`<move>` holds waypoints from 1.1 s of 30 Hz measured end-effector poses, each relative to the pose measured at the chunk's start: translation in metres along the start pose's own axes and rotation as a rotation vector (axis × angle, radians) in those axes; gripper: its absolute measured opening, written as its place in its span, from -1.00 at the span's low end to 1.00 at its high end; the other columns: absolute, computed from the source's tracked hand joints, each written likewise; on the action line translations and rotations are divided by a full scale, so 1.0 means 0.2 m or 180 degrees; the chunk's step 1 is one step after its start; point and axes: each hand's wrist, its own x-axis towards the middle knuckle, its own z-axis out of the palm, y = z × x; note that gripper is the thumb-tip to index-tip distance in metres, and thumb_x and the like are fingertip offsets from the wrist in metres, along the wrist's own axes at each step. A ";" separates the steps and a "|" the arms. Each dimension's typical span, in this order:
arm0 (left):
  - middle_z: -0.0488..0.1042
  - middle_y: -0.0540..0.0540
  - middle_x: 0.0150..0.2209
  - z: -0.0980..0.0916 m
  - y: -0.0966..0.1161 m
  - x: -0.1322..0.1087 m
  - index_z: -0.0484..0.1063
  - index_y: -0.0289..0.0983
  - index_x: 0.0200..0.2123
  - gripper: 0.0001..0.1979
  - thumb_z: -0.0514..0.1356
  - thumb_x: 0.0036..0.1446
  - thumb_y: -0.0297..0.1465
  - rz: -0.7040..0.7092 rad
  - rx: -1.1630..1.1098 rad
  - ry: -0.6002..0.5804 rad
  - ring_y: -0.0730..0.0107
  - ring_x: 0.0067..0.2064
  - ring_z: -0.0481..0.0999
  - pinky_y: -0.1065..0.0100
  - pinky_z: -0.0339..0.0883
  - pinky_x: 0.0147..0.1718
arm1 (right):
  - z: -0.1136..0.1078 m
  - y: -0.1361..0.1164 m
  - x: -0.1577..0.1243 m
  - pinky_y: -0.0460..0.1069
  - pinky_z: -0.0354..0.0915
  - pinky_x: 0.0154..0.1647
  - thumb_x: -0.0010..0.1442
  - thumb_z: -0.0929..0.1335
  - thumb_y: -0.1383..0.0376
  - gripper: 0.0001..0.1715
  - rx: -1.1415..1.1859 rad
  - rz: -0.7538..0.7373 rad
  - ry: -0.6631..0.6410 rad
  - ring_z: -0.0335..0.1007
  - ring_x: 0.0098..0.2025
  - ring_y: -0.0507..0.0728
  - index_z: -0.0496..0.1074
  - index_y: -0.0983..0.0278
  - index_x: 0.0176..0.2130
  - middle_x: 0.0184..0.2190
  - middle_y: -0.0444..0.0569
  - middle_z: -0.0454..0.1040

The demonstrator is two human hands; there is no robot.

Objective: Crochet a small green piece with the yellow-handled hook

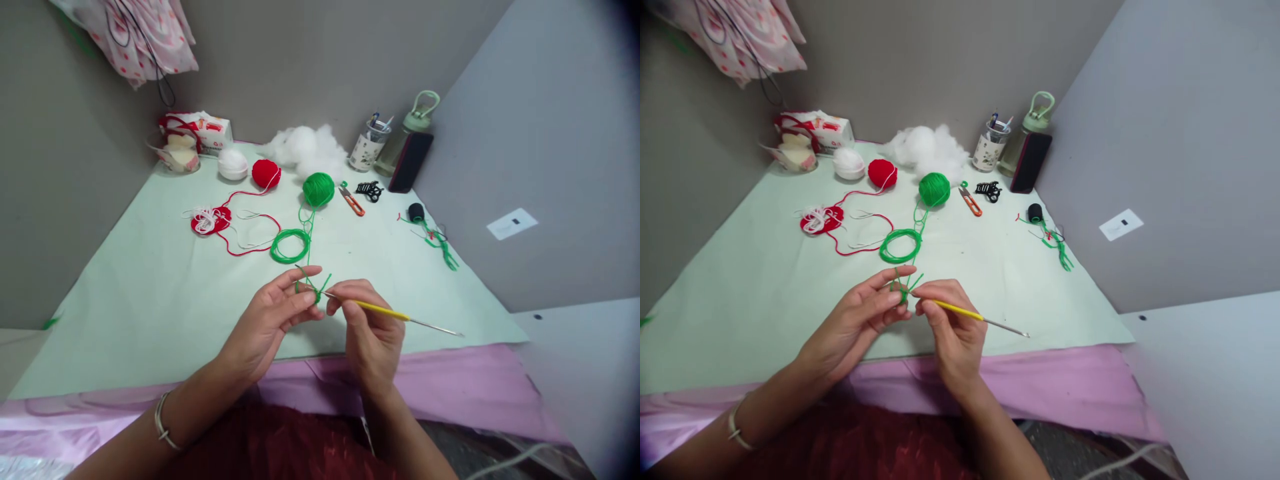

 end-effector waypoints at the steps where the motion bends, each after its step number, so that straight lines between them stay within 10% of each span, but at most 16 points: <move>1: 0.47 0.05 -0.40 0.00 0.00 0.00 0.65 -0.28 0.05 -0.63 0.48 0.15 -0.45 -0.0034 -0.0011 0.0001 0.54 -0.38 0.49 0.47 0.46 -0.29 | 0.00 0.00 0.00 0.00 0.46 -0.29 0.43 0.41 0.33 -0.79 0.0025 0.0062 0.0028 0.52 -0.32 0.06 0.68 0.10 -0.09 -0.24 -0.08 0.62; 12: 0.23 0.16 -0.49 -0.01 0.03 0.01 0.64 -0.38 -0.01 -0.67 0.45 0.14 -0.48 -0.0309 -0.0294 -0.0083 0.70 -0.56 0.07 0.59 0.22 -0.59 | -0.04 0.00 0.06 -0.09 0.33 -0.47 0.23 0.56 0.11 -0.80 0.1224 0.1378 0.0429 0.36 -0.48 0.00 0.69 0.19 -0.30 -0.43 -0.09 0.56; 20: 0.53 0.05 -0.35 -0.01 -0.03 0.02 0.63 -0.27 -0.06 -0.63 0.54 0.05 -0.41 0.0333 0.0548 -0.0055 0.58 -0.48 0.46 0.46 0.49 -0.43 | -0.01 0.02 -0.01 0.00 0.44 -0.23 0.42 0.44 0.27 -0.84 0.0258 0.0378 0.0052 0.51 -0.28 0.07 0.69 0.09 -0.12 -0.19 -0.05 0.68; 33: 0.53 0.05 -0.28 -0.03 -0.01 0.01 0.68 -0.22 -0.06 -0.69 0.51 0.09 -0.40 0.0439 0.0689 0.0123 0.57 -0.44 0.56 0.47 0.50 -0.35 | -0.03 0.01 0.01 -0.06 0.50 -0.27 0.45 0.42 0.19 -0.83 0.0799 0.0641 0.0113 0.57 -0.36 0.01 0.66 0.14 -0.15 -0.23 -0.08 0.71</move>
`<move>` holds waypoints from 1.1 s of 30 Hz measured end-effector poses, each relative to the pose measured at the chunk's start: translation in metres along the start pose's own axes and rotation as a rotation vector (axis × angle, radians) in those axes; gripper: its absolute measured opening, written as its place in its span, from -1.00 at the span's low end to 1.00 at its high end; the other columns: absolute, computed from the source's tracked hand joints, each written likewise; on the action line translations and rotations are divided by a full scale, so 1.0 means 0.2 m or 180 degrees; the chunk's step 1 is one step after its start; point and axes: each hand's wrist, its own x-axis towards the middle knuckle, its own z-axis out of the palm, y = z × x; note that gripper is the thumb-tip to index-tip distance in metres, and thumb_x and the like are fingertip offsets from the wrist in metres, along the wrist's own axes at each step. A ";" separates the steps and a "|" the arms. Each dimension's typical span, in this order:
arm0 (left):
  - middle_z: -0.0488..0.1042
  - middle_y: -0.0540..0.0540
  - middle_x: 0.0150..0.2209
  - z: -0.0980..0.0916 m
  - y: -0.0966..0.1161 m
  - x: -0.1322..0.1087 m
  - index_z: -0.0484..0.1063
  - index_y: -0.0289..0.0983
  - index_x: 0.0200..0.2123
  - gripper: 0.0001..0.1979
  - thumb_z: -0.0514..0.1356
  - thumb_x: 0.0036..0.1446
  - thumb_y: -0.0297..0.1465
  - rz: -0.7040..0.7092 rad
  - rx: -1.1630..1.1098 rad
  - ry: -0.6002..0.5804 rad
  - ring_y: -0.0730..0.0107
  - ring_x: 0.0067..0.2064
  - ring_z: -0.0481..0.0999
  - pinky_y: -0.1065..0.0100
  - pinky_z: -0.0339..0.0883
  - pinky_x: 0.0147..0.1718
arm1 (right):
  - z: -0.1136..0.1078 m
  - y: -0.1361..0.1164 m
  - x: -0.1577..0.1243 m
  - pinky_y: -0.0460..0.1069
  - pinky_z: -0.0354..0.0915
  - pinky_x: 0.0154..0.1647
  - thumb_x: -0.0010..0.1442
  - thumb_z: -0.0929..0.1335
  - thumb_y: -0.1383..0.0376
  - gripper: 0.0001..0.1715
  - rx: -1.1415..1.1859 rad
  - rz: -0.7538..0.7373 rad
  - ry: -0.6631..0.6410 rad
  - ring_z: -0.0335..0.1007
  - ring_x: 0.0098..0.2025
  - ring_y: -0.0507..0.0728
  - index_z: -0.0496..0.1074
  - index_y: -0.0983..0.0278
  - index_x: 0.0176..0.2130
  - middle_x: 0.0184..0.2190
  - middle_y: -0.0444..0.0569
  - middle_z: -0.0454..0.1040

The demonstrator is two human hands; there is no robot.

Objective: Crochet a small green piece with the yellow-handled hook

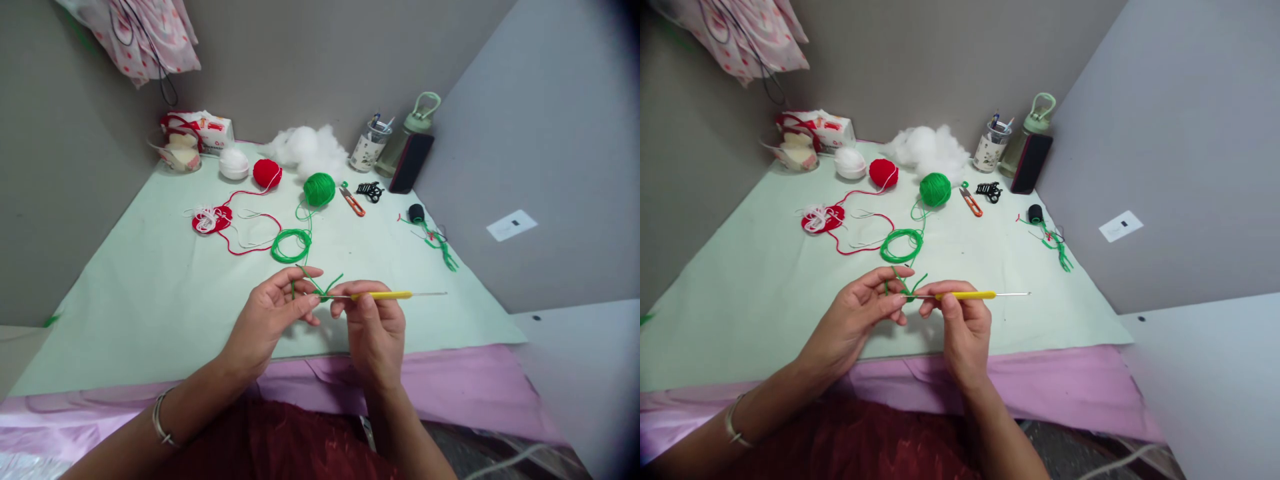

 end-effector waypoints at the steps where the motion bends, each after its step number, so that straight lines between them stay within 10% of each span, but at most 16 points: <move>1: 0.53 0.05 -0.28 0.00 0.00 0.00 0.68 -0.21 -0.06 -0.69 0.51 0.09 -0.40 0.0005 0.0007 0.0013 0.57 -0.43 0.56 0.47 0.50 -0.35 | 0.00 0.00 0.00 -0.06 0.51 -0.27 0.46 0.41 0.20 -0.82 -0.0034 -0.0033 -0.0031 0.58 -0.35 0.01 0.65 0.14 -0.14 -0.22 -0.09 0.72; 15: 0.52 0.08 -0.34 -0.01 0.00 -0.01 0.65 -0.16 -0.04 -0.72 0.46 0.16 -0.39 0.0284 0.0677 0.0096 0.51 -0.36 0.58 0.46 0.51 -0.30 | -0.02 -0.03 -0.05 0.04 0.55 -0.16 0.46 0.32 0.47 -0.65 -0.1294 -0.1167 -0.0403 0.62 -0.16 0.10 0.59 0.11 0.04 -0.10 -0.06 0.70; 33: 0.61 -0.02 -0.32 -0.01 0.00 -0.02 0.70 -0.20 -0.09 -0.76 0.40 0.15 -0.48 0.1208 0.1818 0.0431 0.39 -0.32 0.58 0.35 0.52 -0.22 | -0.02 -0.03 -0.05 0.13 0.57 -0.11 0.42 0.34 0.50 -0.65 -0.1838 -0.1234 -0.0655 0.65 -0.10 0.18 0.57 0.13 0.02 -0.12 0.02 0.70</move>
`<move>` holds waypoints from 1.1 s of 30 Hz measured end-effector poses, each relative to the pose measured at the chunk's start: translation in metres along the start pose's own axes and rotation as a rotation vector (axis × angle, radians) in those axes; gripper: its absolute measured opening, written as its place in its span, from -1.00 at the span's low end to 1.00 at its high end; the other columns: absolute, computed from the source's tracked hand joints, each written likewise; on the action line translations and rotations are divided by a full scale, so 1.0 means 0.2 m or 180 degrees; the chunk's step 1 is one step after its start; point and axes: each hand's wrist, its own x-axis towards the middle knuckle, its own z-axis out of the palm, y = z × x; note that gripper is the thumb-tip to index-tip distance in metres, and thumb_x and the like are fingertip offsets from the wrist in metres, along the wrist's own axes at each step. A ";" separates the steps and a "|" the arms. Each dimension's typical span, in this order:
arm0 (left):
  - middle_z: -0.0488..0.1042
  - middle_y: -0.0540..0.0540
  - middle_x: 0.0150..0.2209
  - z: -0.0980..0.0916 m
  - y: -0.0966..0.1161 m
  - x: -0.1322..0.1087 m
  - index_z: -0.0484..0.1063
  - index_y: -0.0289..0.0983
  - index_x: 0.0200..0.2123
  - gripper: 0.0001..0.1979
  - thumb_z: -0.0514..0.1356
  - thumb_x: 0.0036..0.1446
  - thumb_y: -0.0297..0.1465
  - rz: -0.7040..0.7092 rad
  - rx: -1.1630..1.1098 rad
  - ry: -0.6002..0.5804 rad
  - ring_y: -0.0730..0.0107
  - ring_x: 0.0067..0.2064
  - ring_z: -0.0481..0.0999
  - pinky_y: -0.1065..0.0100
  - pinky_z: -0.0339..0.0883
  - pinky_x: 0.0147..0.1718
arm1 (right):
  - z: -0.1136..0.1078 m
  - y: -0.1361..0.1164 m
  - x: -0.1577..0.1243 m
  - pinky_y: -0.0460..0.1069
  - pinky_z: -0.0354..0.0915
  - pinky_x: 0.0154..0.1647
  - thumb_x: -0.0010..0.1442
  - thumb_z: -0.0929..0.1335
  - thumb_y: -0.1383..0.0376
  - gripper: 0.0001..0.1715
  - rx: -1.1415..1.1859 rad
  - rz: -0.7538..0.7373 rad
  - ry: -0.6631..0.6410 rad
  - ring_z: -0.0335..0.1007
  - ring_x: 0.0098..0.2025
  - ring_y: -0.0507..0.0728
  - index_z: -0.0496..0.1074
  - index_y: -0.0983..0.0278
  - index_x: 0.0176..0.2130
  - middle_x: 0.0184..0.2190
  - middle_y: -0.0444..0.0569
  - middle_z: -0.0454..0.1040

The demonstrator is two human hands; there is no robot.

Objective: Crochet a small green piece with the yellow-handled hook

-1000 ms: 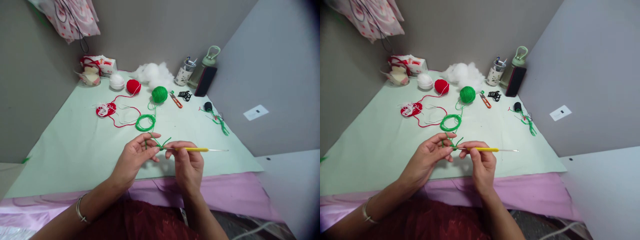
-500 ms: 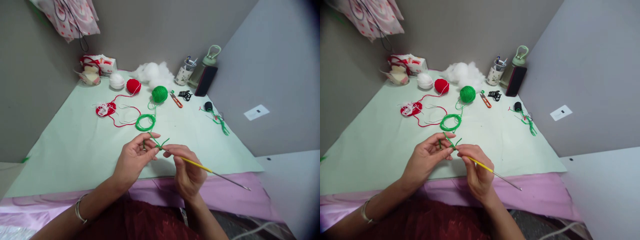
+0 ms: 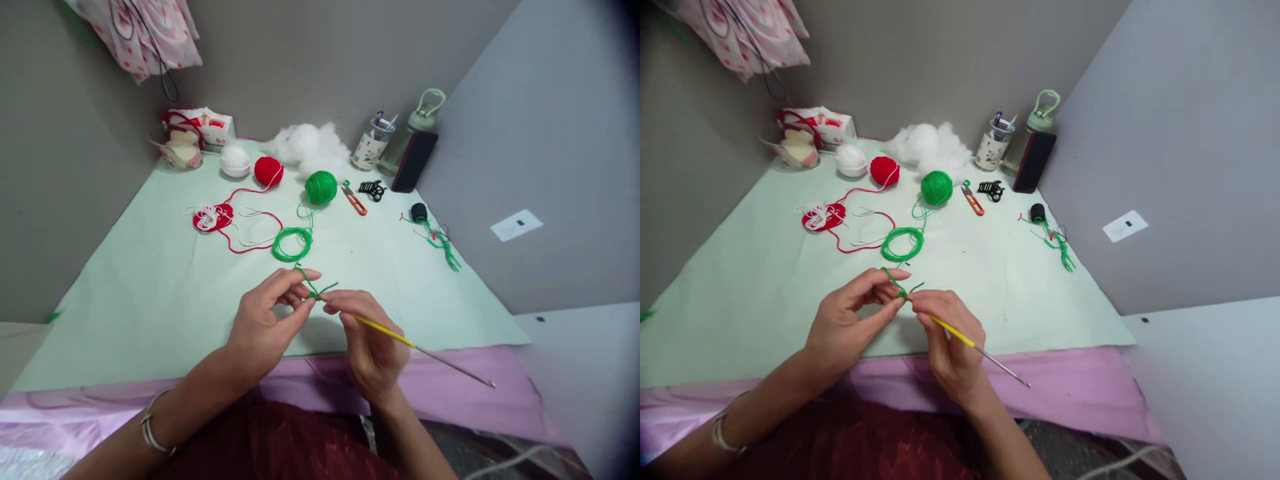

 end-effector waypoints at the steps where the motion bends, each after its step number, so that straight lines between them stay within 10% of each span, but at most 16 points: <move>1: 0.61 -0.03 -0.31 0.00 0.00 0.00 0.70 -0.20 -0.09 -0.77 0.39 0.16 -0.48 0.0098 0.0084 -0.0012 0.39 -0.32 0.57 0.35 0.52 -0.22 | 0.01 0.00 0.00 0.13 0.57 -0.12 0.41 0.34 0.49 -0.66 -0.0029 -0.0021 0.0029 0.65 -0.11 0.19 0.58 0.13 0.01 -0.14 0.02 0.70; 10: 0.55 0.03 -0.38 -0.01 0.04 0.00 0.64 -0.22 -0.07 -0.73 0.45 0.14 -0.38 -0.0869 -0.0913 -0.0261 0.41 -0.34 0.56 0.38 0.52 -0.27 | 0.09 -0.01 -0.02 0.11 0.55 -0.27 0.46 0.32 0.41 -0.70 0.0343 0.0202 0.0729 0.63 -0.23 0.17 0.61 0.09 -0.03 -0.18 0.00 0.71; 20: 0.49 0.09 -0.35 0.04 0.02 -0.01 0.50 -0.25 0.16 -0.39 0.55 0.04 -0.37 -0.1532 -0.2177 -0.0537 0.69 -0.61 0.27 0.54 0.28 -0.63 | 0.07 0.03 -0.09 0.10 0.59 -0.23 0.26 0.54 0.39 -0.52 -0.0805 -0.0207 0.0483 0.64 -0.19 0.21 0.65 -0.06 0.09 -0.17 -0.06 0.67; 24: 0.39 0.14 -0.44 0.01 0.03 0.01 0.52 -0.36 0.13 -0.46 0.52 0.09 -0.40 -0.1959 -0.2666 -0.0677 0.81 -0.65 0.01 0.63 0.04 -0.70 | 0.06 0.02 -0.07 0.09 0.54 -0.24 0.39 0.41 0.42 -0.57 -0.0290 -0.0065 0.0607 0.62 -0.20 0.18 0.63 -0.04 0.09 -0.18 -0.04 0.66; 33: 0.46 0.06 -0.28 -0.01 0.03 0.01 0.62 -0.21 0.05 -0.55 0.53 0.08 -0.38 -0.1418 -0.2091 -0.0514 0.83 -0.65 0.12 0.60 0.04 -0.72 | 0.04 -0.03 0.03 -0.01 0.47 -0.39 0.41 0.43 0.26 -0.85 0.1478 0.1073 0.0915 0.51 -0.43 0.05 0.67 0.15 -0.18 -0.31 -0.07 0.61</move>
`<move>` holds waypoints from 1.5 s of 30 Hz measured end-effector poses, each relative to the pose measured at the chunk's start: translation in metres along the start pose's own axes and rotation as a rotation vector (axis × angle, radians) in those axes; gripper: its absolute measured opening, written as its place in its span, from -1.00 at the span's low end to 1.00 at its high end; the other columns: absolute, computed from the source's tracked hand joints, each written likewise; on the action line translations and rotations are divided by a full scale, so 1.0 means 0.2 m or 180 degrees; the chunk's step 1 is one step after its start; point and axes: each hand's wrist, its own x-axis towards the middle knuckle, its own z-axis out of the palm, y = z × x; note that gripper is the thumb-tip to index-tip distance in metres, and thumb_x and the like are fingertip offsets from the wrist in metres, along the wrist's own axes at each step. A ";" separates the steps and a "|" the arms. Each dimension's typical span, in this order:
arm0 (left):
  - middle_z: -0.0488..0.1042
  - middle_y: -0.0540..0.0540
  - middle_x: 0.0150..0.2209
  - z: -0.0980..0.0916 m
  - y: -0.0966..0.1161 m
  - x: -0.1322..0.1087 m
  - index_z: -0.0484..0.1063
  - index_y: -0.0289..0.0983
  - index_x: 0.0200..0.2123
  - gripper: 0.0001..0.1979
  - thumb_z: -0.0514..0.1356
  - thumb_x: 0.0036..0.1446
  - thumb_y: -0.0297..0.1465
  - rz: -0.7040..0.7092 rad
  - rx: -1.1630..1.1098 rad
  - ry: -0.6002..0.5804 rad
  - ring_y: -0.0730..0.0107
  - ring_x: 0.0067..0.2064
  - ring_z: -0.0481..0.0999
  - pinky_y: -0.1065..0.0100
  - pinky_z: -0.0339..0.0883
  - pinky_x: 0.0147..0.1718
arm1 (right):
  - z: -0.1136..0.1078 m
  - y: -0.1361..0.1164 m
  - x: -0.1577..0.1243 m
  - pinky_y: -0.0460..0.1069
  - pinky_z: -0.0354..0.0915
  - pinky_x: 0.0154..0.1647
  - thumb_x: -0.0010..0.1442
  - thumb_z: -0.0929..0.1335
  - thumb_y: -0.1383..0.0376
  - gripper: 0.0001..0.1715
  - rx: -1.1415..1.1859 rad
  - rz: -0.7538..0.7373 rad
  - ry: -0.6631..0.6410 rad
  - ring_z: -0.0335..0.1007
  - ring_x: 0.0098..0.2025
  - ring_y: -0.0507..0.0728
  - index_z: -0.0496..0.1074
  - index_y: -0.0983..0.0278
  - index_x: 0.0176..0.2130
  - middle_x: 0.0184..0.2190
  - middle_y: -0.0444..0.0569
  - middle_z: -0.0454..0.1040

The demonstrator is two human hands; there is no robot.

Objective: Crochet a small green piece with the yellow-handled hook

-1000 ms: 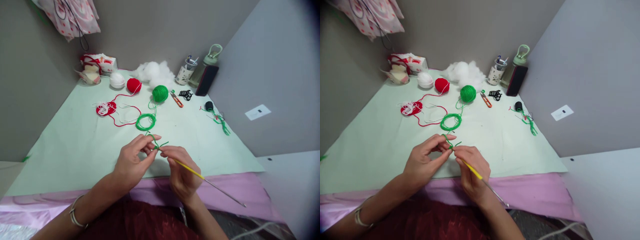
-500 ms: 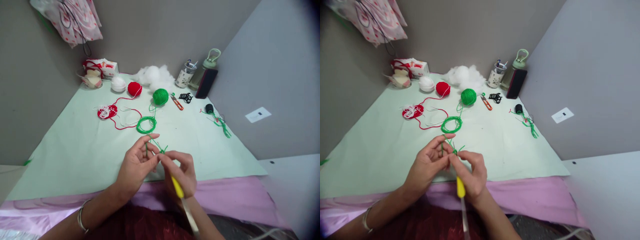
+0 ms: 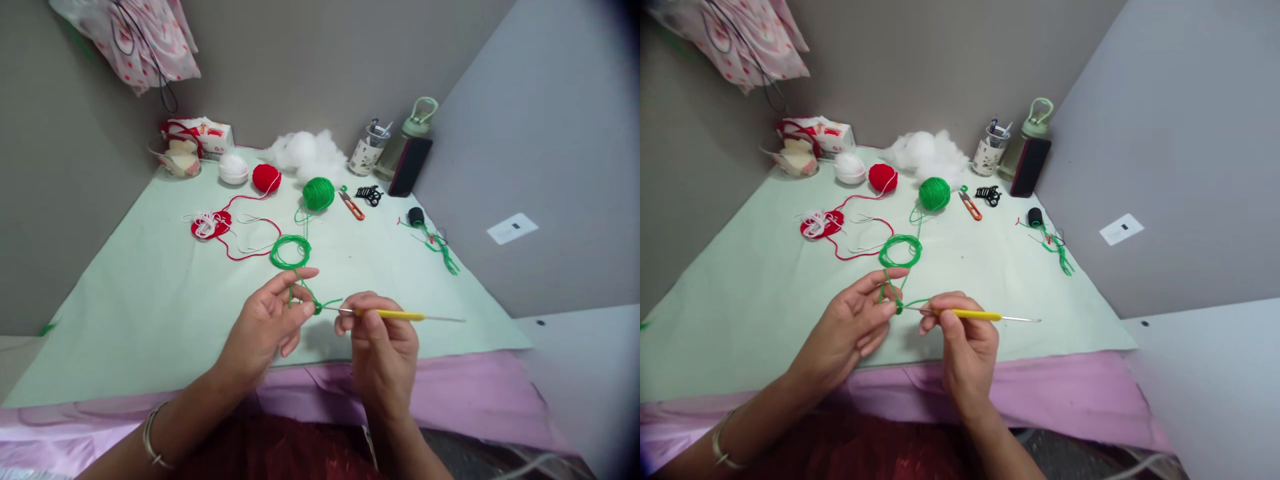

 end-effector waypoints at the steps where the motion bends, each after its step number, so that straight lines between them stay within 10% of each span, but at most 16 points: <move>1: 0.47 0.05 -0.28 0.00 -0.01 0.00 0.62 -0.20 0.06 -0.56 0.52 0.10 -0.37 0.0022 0.0070 -0.0047 0.81 -0.64 0.14 0.59 0.06 -0.72 | 0.00 0.00 0.00 -0.01 0.48 -0.37 0.41 0.43 0.26 -0.85 -0.0032 0.0013 -0.0064 0.52 -0.40 0.06 0.67 0.15 -0.18 -0.28 -0.05 0.63; 10: 0.53 0.05 -0.25 -0.01 -0.02 0.00 0.59 -0.18 0.10 -0.52 0.53 0.10 -0.37 -0.0116 0.0035 -0.0152 0.75 -0.65 0.27 0.55 0.28 -0.67 | 0.01 0.02 -0.01 0.03 0.51 -0.21 0.43 0.41 0.32 -0.79 -0.0501 -0.0364 -0.0395 0.57 -0.23 0.11 0.69 0.09 -0.10 -0.21 -0.03 0.68; 24: 0.46 0.06 -0.29 -0.02 -0.02 0.01 0.69 -0.20 -0.02 -0.64 0.53 0.08 -0.45 -0.0481 -0.0548 -0.0509 0.87 -0.64 0.05 0.65 0.02 -0.70 | -0.03 0.01 0.07 -0.12 0.45 -0.47 0.31 0.53 0.13 -0.84 0.0847 0.0965 -0.0254 0.45 -0.48 -0.01 0.67 0.15 -0.26 -0.41 -0.12 0.60; 30: 0.44 0.11 -0.38 -0.01 -0.06 0.02 0.67 -0.14 0.03 -0.60 0.54 0.10 -0.41 0.0110 0.0129 -0.0133 0.71 -0.57 0.33 0.61 0.29 -0.61 | -0.01 0.02 0.01 -0.03 0.57 -0.19 0.44 0.42 0.27 -0.81 -0.0273 -0.0017 -0.0435 0.64 -0.15 0.10 0.69 0.06 -0.07 -0.15 -0.05 0.73; 37: 0.48 0.09 -0.38 0.01 -0.02 0.02 0.66 -0.26 0.01 -0.51 0.60 -0.02 -0.41 -0.0129 -0.0343 0.0006 0.78 -0.63 0.18 0.62 0.17 -0.68 | -0.04 0.02 -0.02 0.05 0.59 -0.17 0.35 0.43 0.47 -0.55 -0.2088 -0.1609 -0.0697 0.65 -0.08 0.17 0.64 0.04 0.11 -0.03 0.04 0.68; 45: 0.49 0.10 -0.34 0.02 -0.02 0.02 0.68 -0.18 0.05 -0.46 0.59 -0.05 -0.49 0.0237 -0.0312 0.0271 0.74 -0.58 0.27 0.61 0.23 -0.63 | 0.02 0.00 0.01 0.02 0.49 -0.33 0.43 0.37 0.43 -0.68 -0.1500 -0.0949 -0.0368 0.55 -0.30 0.11 0.65 0.09 -0.01 -0.27 -0.06 0.60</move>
